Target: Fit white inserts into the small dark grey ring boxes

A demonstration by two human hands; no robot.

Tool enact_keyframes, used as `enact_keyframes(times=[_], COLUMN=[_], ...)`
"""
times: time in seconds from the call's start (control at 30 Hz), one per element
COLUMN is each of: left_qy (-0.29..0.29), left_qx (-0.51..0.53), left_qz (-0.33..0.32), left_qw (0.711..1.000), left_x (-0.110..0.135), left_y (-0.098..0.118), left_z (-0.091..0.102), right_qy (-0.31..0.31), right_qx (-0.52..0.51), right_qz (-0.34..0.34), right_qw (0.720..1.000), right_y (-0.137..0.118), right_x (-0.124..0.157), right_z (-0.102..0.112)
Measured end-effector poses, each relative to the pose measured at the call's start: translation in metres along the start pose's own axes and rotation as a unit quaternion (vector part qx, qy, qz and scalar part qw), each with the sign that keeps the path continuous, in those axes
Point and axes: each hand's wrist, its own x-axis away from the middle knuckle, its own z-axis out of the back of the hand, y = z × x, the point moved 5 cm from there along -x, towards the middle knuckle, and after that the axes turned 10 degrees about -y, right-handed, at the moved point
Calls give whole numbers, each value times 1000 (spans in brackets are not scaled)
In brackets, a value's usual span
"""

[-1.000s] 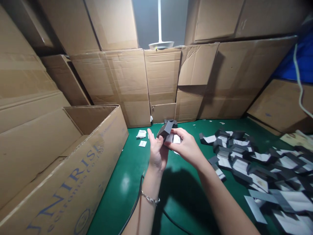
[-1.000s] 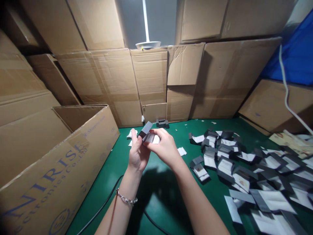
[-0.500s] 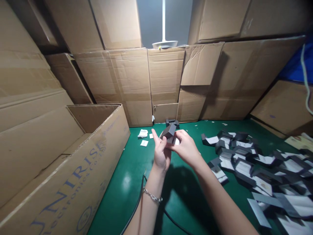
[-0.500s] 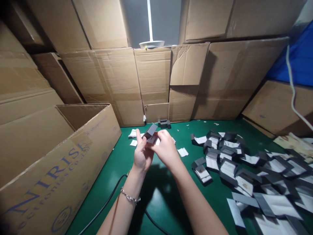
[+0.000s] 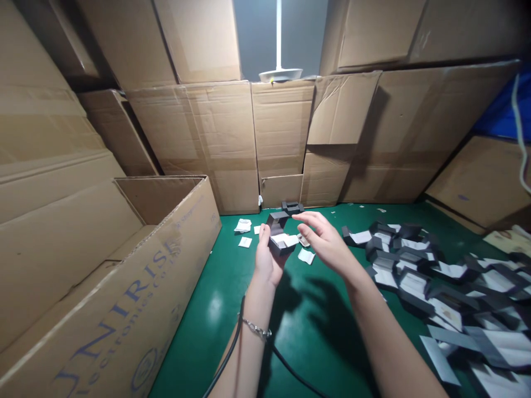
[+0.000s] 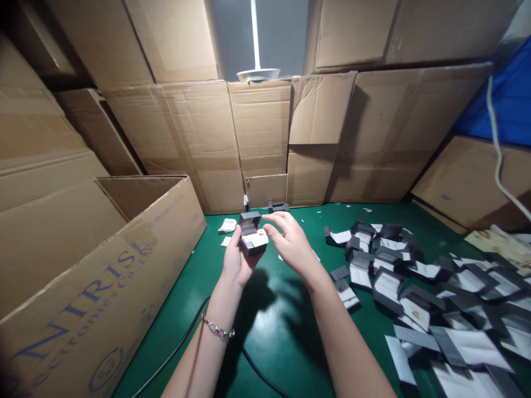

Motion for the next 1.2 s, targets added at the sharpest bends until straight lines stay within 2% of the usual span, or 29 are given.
enact_keyframes(times=[0.17, 0.4, 0.5, 0.63, 0.77, 0.97, 1.2], left_qy=[27, 5, -14, -59, -83, -43, -4], left_qx=[28, 60, 52, 15, 3, 4, -29], left_qz=[57, 91, 96, 129, 142, 152, 152], left_qw=[998, 994, 994, 990, 986, 988, 988], left_x=[2, 1, 1, 1, 1, 3, 3], left_y=[-5, -8, -8, -11, -12, -15, -16], left_z=[-1, -7, -7, -9, -10, -6, -1], right_qy=[-92, -160, -165, -186, -201, -196, -206], right_qx=[-22, -26, -45, -91, -93, -26, 8], right_qz=[0, -25, -20, 20, 59, 43, 16], right_qw=[996, 987, 985, 978, 973, 979, 978], right_y=[0, 5, 7, 2, -7, -8, -7], right_x=[0, -1, -1, 0, 1, 3, 4], right_z=[-5, -28, -34, -39, -35, -28, -29])
